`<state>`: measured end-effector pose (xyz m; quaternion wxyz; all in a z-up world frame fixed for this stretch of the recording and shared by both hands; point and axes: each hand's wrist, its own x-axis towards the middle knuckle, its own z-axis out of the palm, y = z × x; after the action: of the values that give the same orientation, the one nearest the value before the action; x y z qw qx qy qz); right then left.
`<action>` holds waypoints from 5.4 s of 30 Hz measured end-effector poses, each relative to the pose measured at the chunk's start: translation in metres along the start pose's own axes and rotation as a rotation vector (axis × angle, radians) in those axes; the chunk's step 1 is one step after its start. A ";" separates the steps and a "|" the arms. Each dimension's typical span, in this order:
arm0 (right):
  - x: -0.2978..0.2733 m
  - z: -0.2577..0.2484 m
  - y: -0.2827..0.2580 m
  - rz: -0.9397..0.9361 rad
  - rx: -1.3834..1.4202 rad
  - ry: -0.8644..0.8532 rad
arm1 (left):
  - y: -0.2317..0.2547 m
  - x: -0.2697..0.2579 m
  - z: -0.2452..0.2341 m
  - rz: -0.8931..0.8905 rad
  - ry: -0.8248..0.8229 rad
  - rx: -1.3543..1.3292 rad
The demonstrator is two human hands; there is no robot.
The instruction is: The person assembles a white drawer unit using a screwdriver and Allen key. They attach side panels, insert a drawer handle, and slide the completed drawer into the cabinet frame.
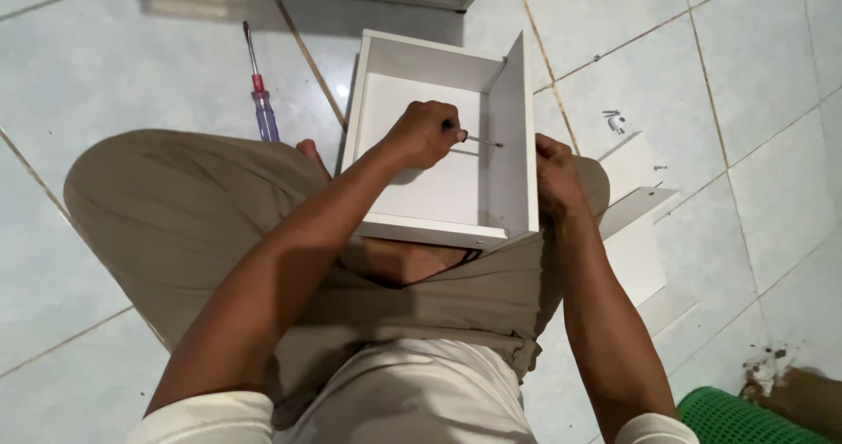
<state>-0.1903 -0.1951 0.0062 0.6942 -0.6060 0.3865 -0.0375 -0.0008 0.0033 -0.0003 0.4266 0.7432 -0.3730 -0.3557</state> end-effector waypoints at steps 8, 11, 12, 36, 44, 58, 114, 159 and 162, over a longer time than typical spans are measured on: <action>-0.021 0.018 -0.024 0.003 -0.070 0.013 | 0.021 0.007 -0.014 -0.300 -0.333 0.161; -0.018 0.016 -0.023 0.005 -0.086 0.012 | 0.025 -0.002 -0.021 -0.126 -0.284 0.229; -0.017 0.013 -0.021 0.021 -0.111 0.020 | 0.028 -0.006 -0.021 -0.050 -0.239 0.256; -0.006 0.004 -0.004 -0.091 0.140 -0.145 | 0.056 -0.008 -0.014 0.093 -0.291 0.781; -0.007 0.002 -0.005 -0.114 0.114 -0.156 | 0.052 -0.008 -0.013 0.146 -0.271 0.851; 0.004 -0.006 0.013 -0.146 0.105 -0.196 | 0.055 -0.010 -0.014 0.130 -0.278 0.880; 0.007 0.003 -0.001 0.044 0.184 -0.087 | 0.013 -0.012 0.006 0.242 -0.159 0.920; 0.006 0.004 -0.002 0.021 0.178 -0.062 | 0.006 -0.022 0.006 0.368 0.137 0.763; 0.007 0.002 -0.002 0.044 0.203 -0.063 | 0.002 -0.018 0.008 0.357 0.103 0.760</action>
<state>-0.1831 -0.1979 0.0042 0.7645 -0.5250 0.3718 -0.0420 -0.0168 0.0151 0.0020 0.1952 0.7882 -0.5787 -0.0757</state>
